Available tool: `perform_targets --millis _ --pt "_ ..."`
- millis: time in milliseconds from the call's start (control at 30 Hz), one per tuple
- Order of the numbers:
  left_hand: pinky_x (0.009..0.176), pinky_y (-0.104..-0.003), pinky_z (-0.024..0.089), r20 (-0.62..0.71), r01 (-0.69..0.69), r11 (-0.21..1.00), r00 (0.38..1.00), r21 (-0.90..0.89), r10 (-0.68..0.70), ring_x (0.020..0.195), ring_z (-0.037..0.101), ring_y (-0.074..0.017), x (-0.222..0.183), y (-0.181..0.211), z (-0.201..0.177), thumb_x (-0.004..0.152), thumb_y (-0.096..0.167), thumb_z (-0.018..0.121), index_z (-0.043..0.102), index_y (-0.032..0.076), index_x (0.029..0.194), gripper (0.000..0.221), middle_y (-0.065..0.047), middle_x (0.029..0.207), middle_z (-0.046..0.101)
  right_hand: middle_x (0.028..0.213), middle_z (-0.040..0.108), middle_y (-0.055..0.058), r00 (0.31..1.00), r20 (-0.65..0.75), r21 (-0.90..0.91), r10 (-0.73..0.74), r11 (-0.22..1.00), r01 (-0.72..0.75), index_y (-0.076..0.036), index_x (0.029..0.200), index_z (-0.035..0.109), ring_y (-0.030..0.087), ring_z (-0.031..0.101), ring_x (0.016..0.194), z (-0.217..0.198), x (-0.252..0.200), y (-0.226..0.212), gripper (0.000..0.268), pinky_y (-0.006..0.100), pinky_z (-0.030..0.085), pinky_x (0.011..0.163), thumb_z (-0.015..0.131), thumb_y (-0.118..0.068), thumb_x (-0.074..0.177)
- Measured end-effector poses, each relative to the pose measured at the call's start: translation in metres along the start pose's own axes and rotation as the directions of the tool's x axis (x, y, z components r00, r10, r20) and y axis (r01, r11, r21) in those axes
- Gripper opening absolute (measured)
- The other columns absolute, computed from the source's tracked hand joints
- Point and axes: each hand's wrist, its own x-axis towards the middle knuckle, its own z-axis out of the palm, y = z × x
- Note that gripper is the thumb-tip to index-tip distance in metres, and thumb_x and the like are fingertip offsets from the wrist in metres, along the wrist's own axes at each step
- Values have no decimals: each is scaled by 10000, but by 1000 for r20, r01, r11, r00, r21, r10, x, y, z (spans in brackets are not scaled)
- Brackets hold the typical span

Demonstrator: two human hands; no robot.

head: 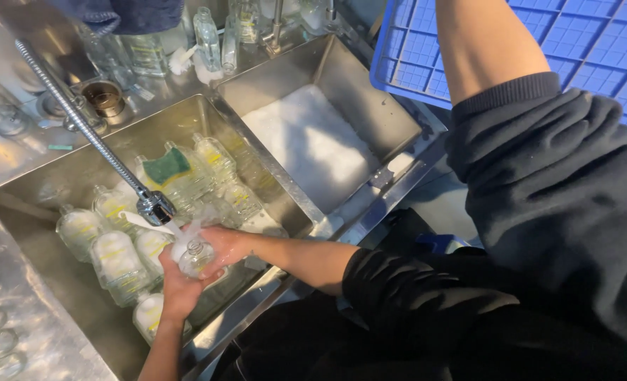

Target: Rinsing glass bottles under a faucet and placing them into a sink for cleaning.

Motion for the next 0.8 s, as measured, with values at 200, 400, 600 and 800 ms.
perform_targets --millis 200,400,600,800 --pt "1023 -364 460 -12 25 1000 1000 -18 -25 1177 543 -230 0 0 2 550 61 900 272 114 1451 1100 -140 1300 494 1574 368 153 996 38 115 84 989 -87 -60 1566 249 303 414 1425 1 -1 -1 1191 366 364 1157 854 -350 581" --pt "989 -369 479 -9 17 999 1000 -30 -18 1162 542 -234 1 -4 -2 537 102 898 258 107 1457 1121 -150 1303 492 1571 365 111 999 35 171 23 985 -29 -63 1564 246 273 436 1406 7 4 9 1189 365 391 1131 843 -400 593" --pt "1135 -529 405 -74 27 998 997 62 -22 1338 515 -440 8 -9 3 469 115 1037 330 105 1487 1239 -288 1371 545 1400 485 393 982 -69 115 -177 976 184 141 1486 334 488 462 1361 7 0 16 1223 521 356 1193 950 -434 600" --pt "1167 -470 399 -27 41 999 999 20 -40 1349 527 -416 5 -22 0 473 158 1048 330 202 1464 1225 -234 1373 577 1387 575 247 995 -35 83 -93 992 96 -9 1476 469 339 548 1326 5 0 14 1145 438 419 1151 999 -436 556"
